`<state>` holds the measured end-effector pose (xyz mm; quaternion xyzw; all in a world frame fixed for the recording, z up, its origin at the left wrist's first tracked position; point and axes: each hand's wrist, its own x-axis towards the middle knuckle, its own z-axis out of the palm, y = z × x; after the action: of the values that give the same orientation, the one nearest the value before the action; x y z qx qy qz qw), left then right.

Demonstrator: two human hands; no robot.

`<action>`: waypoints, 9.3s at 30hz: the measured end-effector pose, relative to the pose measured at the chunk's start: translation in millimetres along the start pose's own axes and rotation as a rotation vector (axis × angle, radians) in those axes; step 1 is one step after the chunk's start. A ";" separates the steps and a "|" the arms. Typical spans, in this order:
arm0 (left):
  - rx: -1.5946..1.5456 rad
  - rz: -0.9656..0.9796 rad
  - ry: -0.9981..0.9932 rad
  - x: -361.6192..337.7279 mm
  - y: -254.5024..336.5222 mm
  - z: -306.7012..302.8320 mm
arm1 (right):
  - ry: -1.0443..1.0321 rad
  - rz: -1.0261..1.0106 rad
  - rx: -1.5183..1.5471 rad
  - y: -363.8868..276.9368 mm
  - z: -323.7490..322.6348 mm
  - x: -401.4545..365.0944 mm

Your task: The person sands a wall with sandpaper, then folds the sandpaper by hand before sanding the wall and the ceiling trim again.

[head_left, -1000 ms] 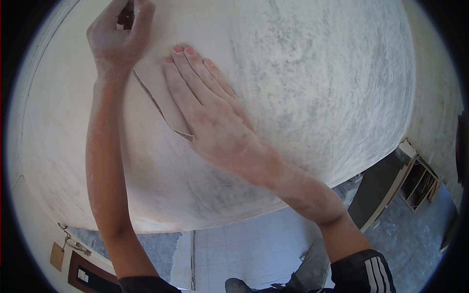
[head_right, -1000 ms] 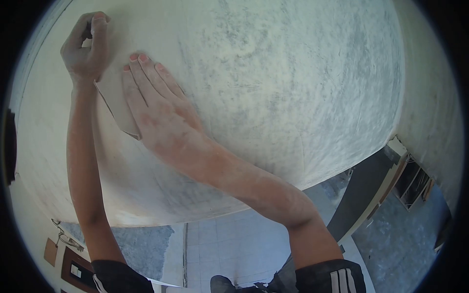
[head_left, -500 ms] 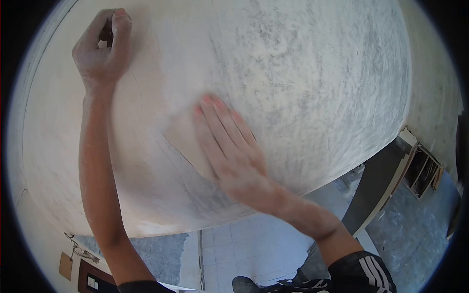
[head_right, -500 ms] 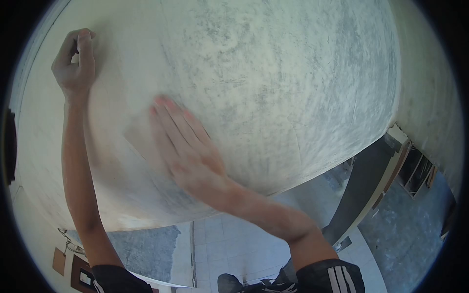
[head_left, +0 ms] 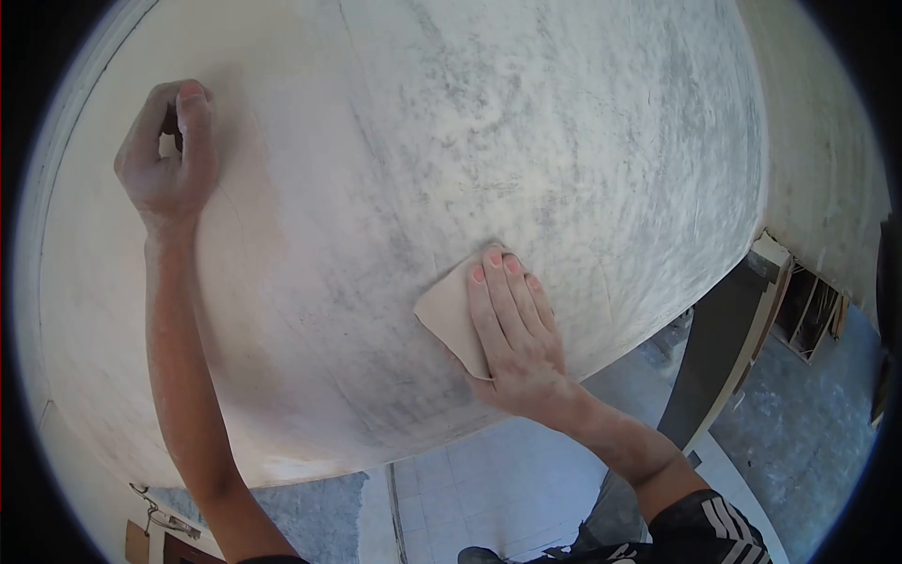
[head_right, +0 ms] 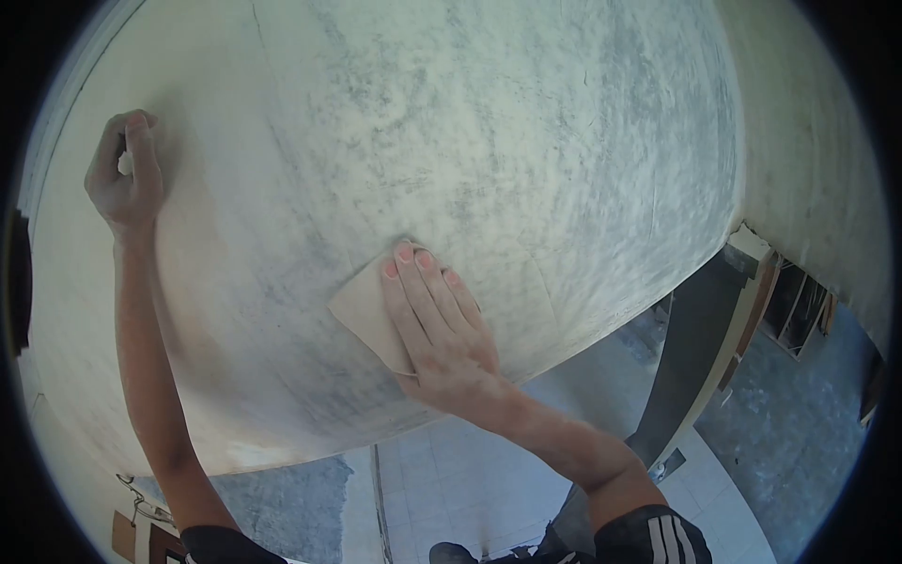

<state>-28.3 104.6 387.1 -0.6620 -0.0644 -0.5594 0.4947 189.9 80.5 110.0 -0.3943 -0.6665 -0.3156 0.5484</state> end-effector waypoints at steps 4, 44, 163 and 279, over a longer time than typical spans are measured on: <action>-0.018 -0.037 0.001 -0.9 2.8 3.0 | 0.095 -0.039 0.056 16.7 -10.5 53.5; -0.066 0.109 0.075 0.6 -0.4 0.8 | 0.303 0.100 -0.138 118.9 -84.3 302.0; -0.100 0.207 0.006 -0.7 11.0 -1.7 | 0.270 -0.250 -0.449 76.5 -73.9 342.3; -0.084 0.282 -0.027 -8.6 19.1 -1.9 | 0.209 0.065 -0.415 162.1 -116.7 301.8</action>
<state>-20.5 97.6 368.9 -0.6920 0.0461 -0.4778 0.5392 361.1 114.5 427.1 -0.4851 -0.5138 -0.4673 0.5314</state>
